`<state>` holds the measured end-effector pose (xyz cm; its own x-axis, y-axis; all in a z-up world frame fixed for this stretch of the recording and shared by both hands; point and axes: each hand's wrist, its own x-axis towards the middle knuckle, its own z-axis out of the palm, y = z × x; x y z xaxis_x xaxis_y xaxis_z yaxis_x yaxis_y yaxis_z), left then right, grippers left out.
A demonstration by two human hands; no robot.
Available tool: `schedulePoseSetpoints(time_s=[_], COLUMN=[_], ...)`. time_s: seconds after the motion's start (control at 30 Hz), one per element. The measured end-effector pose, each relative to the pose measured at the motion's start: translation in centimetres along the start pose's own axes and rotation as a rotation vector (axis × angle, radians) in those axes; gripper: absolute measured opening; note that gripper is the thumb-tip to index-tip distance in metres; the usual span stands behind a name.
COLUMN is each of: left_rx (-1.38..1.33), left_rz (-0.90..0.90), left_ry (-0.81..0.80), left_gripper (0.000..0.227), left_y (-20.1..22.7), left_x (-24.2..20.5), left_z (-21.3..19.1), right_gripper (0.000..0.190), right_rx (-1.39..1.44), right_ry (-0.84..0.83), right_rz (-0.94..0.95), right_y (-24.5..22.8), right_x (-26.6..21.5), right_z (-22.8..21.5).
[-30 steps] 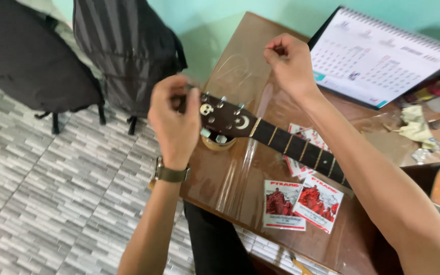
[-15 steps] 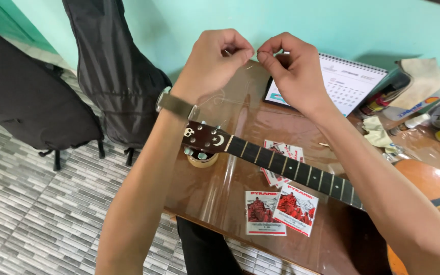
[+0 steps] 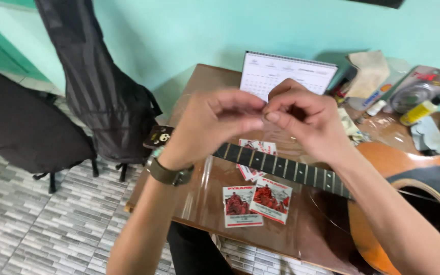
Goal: The person is replacing and adjusting the strings on an acoustic guitar by threading them through the tuning pegs and bridge pins.
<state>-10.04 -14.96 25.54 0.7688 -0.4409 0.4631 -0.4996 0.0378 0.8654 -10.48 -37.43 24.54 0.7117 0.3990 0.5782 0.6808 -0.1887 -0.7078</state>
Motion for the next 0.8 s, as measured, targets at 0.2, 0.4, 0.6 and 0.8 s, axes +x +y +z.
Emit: schedulePoseSetpoints(time_s=[0.2,0.4,0.6,0.8], left_rx=[-0.141,-0.692,-0.387,-0.061], left_rz=[0.169,0.064,0.052,0.28], left_ry=[0.315,0.232,0.225,0.214], left_gripper=[0.02,0.025,0.021,0.008], left_y=[-2.2,-3.0,1.0,2.9], left_x=[-2.1,-2.3,-2.5,-2.7], left_z=[8.3,11.5,11.5,10.0], right_gripper=[0.011,0.006,0.011,0.009], right_rx=[-0.297,-0.449,-0.575,-0.521], right_ry=[0.178,0.381,0.406,0.338], right_rz=[-0.129,-0.363,-0.606,-0.576], right_y=[-1.2,-2.0,-3.6,-4.5], right_x=[-4.6,-6.3,-7.1,-7.2], right_z=[-1.1,-2.8,-2.8,-2.8])
